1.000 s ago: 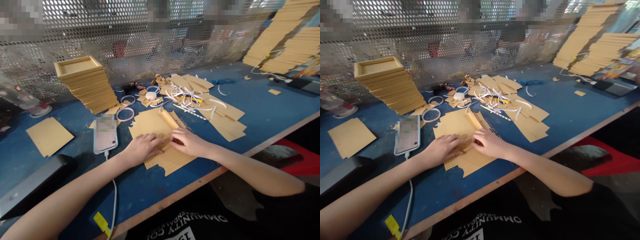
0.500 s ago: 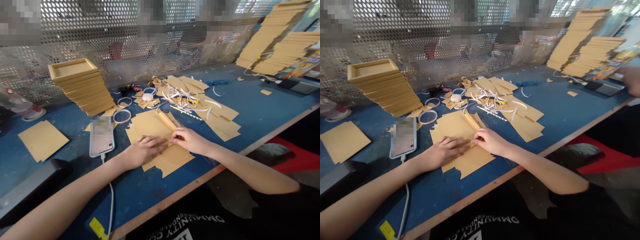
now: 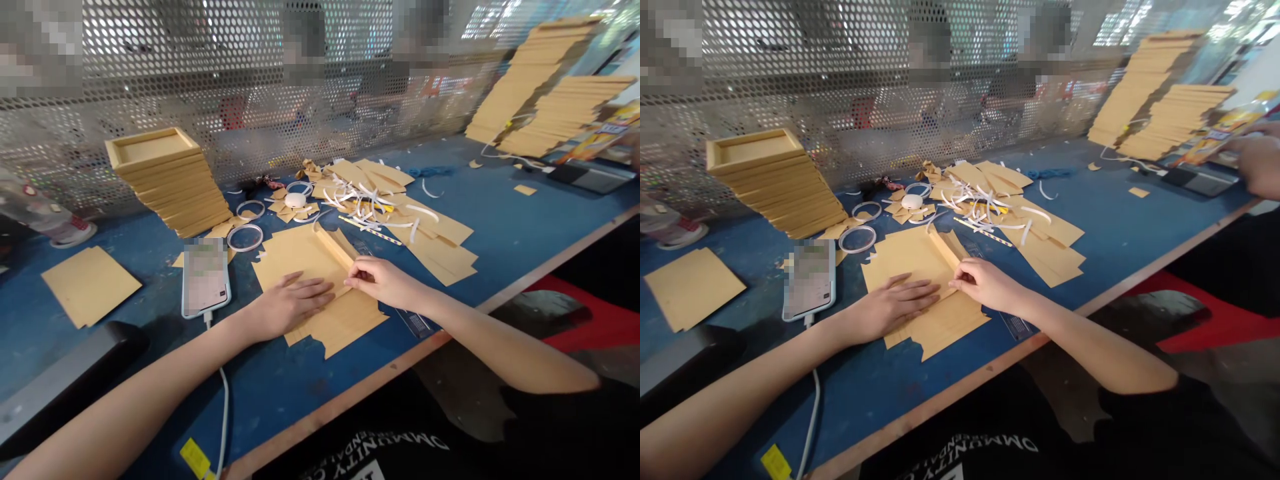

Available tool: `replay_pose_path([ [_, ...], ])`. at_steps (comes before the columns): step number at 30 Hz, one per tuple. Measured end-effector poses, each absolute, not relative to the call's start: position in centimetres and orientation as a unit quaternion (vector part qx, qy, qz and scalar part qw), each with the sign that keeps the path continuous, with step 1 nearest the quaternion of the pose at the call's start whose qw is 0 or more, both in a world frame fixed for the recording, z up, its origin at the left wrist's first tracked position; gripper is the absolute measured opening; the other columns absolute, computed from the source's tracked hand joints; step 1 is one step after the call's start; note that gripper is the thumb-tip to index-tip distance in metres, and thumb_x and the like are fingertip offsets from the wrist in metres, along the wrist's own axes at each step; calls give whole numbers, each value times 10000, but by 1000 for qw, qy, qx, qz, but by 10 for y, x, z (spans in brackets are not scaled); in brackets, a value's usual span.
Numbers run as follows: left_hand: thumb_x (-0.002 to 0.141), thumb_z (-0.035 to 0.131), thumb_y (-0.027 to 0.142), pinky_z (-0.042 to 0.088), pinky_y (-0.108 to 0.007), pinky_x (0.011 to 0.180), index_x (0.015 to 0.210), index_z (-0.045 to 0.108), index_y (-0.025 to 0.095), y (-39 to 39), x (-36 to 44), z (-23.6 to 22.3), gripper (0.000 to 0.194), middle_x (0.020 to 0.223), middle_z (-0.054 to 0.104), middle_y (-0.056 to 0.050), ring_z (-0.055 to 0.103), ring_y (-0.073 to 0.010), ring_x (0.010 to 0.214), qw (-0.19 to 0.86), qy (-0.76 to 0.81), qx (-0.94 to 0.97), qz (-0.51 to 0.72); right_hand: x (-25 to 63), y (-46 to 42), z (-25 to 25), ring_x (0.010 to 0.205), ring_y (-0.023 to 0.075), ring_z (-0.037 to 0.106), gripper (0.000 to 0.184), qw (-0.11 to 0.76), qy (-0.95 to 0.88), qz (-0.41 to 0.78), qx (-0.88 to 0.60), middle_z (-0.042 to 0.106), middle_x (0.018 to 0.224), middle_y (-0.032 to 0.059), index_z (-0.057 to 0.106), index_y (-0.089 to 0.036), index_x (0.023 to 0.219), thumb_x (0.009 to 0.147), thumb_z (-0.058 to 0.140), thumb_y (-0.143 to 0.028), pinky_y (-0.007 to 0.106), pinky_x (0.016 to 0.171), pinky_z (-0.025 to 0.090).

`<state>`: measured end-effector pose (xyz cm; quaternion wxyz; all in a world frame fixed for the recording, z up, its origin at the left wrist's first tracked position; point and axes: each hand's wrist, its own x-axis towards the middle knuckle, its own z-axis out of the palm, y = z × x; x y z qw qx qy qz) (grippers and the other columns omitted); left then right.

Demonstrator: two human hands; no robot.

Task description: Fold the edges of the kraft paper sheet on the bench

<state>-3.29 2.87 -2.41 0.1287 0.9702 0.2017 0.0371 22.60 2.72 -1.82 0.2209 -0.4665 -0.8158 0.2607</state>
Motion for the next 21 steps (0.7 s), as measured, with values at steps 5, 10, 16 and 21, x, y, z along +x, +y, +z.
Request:
replay_pose_path([
  [5,999,337,209,148,-448,1151,1447,308,306,29,-33,-25,460,1480,382,-44,324,-174,1381,136,201,969,46,228,27,-22,774,181,549,184,207,-826,229,-472,569,760,28,530,-197,710,878,559,-265,306,694,427],
  [10,1005,337,259,160,-448,1146,1427,353,305,29,-32,-23,425,1469,401,-49,343,-175,1371,161,210,963,52,227,24,-24,786,200,559,175,205,-840,186,-467,581,733,31,521,-211,708,874,562,-246,329,718,431],
  [16,1009,326,271,155,-425,1144,1409,384,272,26,-30,-19,404,1461,413,-42,337,-159,1373,163,220,960,51,232,22,-28,741,193,550,170,233,-826,211,-468,579,717,21,536,-216,739,881,542,-309,337,693,442],
  [21,1013,301,284,163,-421,1139,1413,377,283,24,-29,-20,407,1463,411,-39,342,-167,1370,157,226,959,62,234,26,-31,738,196,550,237,240,-798,240,-497,562,702,17,542,-216,716,870,542,-395,343,687,435],
])
